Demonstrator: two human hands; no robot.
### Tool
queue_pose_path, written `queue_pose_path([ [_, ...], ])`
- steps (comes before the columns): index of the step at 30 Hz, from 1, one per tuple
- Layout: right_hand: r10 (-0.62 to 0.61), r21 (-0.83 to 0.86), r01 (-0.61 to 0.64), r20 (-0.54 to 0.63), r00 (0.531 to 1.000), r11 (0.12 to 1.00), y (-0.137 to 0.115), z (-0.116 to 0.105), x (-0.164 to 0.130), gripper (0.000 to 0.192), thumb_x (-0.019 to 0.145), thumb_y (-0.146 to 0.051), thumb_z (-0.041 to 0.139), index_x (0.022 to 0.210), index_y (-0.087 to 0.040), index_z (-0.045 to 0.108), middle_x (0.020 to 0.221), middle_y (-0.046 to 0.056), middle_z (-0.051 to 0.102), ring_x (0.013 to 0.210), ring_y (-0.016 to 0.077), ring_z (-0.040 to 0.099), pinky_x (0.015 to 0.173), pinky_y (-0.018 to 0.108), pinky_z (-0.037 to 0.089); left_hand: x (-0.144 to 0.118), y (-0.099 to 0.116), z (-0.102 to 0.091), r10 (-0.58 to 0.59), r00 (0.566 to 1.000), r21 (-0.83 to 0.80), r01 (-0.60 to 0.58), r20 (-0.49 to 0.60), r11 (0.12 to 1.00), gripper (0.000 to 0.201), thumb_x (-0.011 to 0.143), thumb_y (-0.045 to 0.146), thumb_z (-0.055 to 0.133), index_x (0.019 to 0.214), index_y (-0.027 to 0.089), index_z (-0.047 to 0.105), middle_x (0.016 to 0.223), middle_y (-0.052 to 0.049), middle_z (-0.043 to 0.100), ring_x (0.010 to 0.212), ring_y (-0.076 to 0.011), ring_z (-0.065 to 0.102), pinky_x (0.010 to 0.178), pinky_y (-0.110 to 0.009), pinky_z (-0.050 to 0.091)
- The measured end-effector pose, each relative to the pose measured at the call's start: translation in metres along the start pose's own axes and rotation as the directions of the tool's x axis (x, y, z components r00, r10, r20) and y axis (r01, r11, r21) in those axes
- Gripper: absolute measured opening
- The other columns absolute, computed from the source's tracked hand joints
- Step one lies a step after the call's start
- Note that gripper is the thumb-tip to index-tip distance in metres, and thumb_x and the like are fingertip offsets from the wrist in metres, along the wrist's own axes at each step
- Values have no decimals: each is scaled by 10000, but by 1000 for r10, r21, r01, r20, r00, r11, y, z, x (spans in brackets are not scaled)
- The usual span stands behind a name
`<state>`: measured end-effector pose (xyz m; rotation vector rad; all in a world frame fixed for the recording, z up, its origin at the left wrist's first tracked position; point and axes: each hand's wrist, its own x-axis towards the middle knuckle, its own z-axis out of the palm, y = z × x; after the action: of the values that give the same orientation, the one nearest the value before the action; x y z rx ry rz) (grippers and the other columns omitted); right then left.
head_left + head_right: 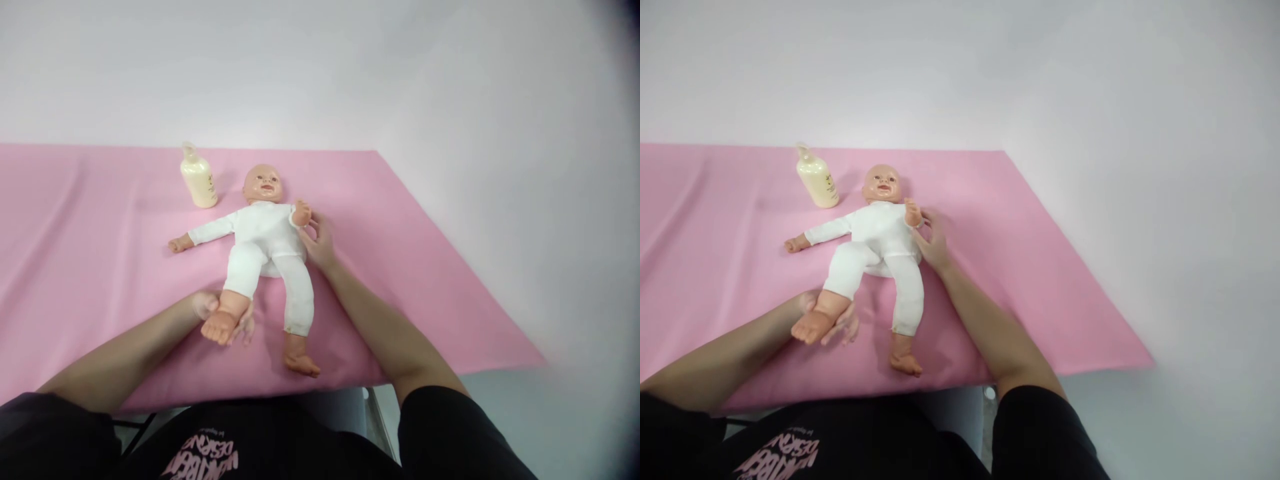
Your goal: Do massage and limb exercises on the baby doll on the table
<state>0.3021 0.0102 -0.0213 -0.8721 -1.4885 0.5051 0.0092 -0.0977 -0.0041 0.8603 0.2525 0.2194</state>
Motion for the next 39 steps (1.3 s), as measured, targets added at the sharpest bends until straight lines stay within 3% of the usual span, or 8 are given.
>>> queue_pose_path([
  [3,96,115,-83,-117,988,990,9,-2,5,495,865,-503,701,1286,-300,537,1308,75,621,1188,231,637,1033,431,551,2,14,2,-256,880,202,188,400,961,521,499,600,854,803,218,673,684,-113,687,892,-387,690,876,-540,534],
  [7,265,220,-218,-216,940,951,17,-9,9,515,881,-513,644,1316,-307,461,1331,73,594,1205,213,630,999,413,568,5,25,11,-341,871,330,225,353,917,439,466,354,948,815,228,713,811,-91,738,921,-362,735,840,-456,597],
  [13,588,443,-444,-272,761,779,39,-18,14,415,883,-474,567,1223,-270,447,1272,82,630,1137,196,685,929,393,603,4,22,23,-394,883,407,273,253,872,475,632,310,892,1074,227,740,963,-54,747,1033,-344,730,902,-436,596],
  [20,527,376,-427,-221,821,822,48,-20,13,437,896,-534,538,1234,-274,441,1290,87,619,1131,195,683,930,411,604,2,23,20,-399,871,357,289,287,888,472,624,373,885,1050,231,741,934,-79,743,1045,-361,717,901,-459,578],
  [25,458,338,-358,-290,840,870,29,-13,9,491,884,-502,603,1286,-299,408,1347,82,564,1199,197,642,963,415,597,0,11,3,-46,936,-10,53,349,999,504,561,572,830,900,220,705,669,-111,692,871,-375,690,868,-542,545],
  [28,284,188,-242,-248,926,952,18,-8,7,505,898,-539,601,1301,-292,425,1316,91,569,1190,204,635,945,386,595,1,7,-3,155,975,-156,-129,163,979,469,610,643,739,817,232,653,538,-62,585,802,-314,633,866,-527,538],
  [31,103,27,-100,-171,980,995,10,-3,4,518,909,-580,603,1306,-277,466,1301,105,585,1161,214,641,939,376,590,2,12,2,229,968,-203,-245,-103,948,460,676,655,679,773,211,606,511,-19,490,761,-261,567,855,-484,535],
  [39,-123,-293,182,210,970,939,-14,-3,-2,357,947,-482,599,1247,-291,625,1257,89,658,1239,277,604,1120,514,480,5,23,12,193,895,-241,-306,-402,921,419,759,565,675,787,150,626,563,11,446,809,-250,606,882,-429,530],
])
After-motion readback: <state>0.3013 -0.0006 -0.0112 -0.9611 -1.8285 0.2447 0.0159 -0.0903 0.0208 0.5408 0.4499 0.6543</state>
